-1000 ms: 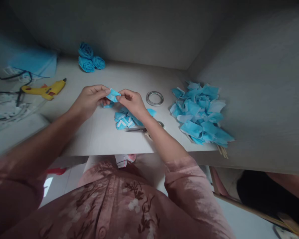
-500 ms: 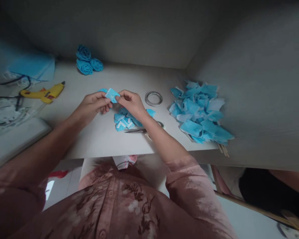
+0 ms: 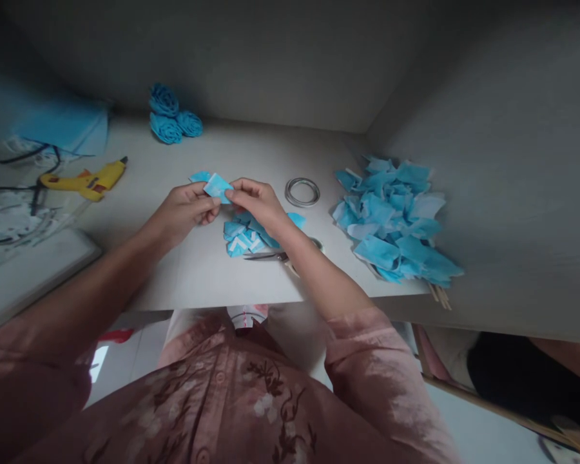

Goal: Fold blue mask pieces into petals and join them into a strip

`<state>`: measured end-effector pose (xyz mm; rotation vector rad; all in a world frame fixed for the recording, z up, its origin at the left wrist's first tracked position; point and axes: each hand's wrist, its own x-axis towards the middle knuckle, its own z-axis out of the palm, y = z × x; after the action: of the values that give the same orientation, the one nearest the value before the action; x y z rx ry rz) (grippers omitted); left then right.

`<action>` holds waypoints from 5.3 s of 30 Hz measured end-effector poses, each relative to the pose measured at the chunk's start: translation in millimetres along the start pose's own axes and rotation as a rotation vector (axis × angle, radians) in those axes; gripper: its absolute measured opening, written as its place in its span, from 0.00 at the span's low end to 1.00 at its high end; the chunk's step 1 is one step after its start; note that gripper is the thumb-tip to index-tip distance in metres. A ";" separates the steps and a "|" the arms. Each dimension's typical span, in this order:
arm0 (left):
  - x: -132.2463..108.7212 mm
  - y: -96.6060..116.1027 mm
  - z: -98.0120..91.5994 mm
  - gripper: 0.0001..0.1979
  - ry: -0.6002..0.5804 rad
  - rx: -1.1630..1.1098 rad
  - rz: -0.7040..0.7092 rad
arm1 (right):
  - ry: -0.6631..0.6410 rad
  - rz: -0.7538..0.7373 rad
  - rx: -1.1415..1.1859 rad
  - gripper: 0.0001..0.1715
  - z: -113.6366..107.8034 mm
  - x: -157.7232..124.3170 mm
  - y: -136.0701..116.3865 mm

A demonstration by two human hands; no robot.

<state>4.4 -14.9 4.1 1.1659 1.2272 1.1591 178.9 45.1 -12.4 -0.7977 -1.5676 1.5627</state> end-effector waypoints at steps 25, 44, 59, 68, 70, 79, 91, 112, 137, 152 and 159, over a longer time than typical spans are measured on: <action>46.2 -1.9 -89.2 0.04 0.342 0.721 0.230 | 0.243 -0.186 -0.022 0.28 -29.0 12.1 -5.8; 57.8 -0.6 -68.0 0.05 0.157 0.069 0.141 | 0.136 -0.131 0.034 0.32 -18.9 11.6 -4.7; 31.8 18.9 -37.6 0.12 0.064 -0.160 0.221 | 0.037 -0.117 -0.020 0.30 11.8 32.0 -30.6; 7.8 6.7 -50.9 0.18 -0.214 0.124 0.146 | 0.099 -0.156 -0.036 0.25 2.4 42.5 -46.5; 7.6 5.8 -47.5 0.19 -0.207 0.157 0.160 | 0.109 -0.162 -0.043 0.24 3.7 45.5 -45.4; 23.8 -4.2 -44.5 0.12 -0.062 0.019 0.124 | 0.217 -0.291 -0.166 0.25 -12.0 44.2 -56.2; 28.5 -28.5 -53.4 0.17 -0.024 -0.118 0.201 | -0.244 -0.023 -0.272 0.17 -9.9 13.5 -10.2; 18.3 -21.1 -44.1 0.16 -0.082 -0.138 0.135 | -0.154 -0.019 -0.307 0.11 -18.4 14.5 -2.8; 18.0 -34.9 -32.3 0.28 -0.027 -0.121 0.250 | -0.102 -0.065 -0.327 0.34 -12.3 10.1 -4.2; 20.3 -39.4 -34.9 0.25 -0.106 -0.117 0.244 | -0.120 -0.057 -0.347 0.33 -8.6 9.5 2.7; 21.2 -36.9 -40.8 0.33 -0.165 -0.206 0.216 | -0.154 -0.106 -0.319 0.33 -9.4 9.9 0.2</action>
<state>-36.1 4.4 -34.2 1.2316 0.8517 1.2877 181.9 58.5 -12.1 -0.7632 -1.9718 1.3420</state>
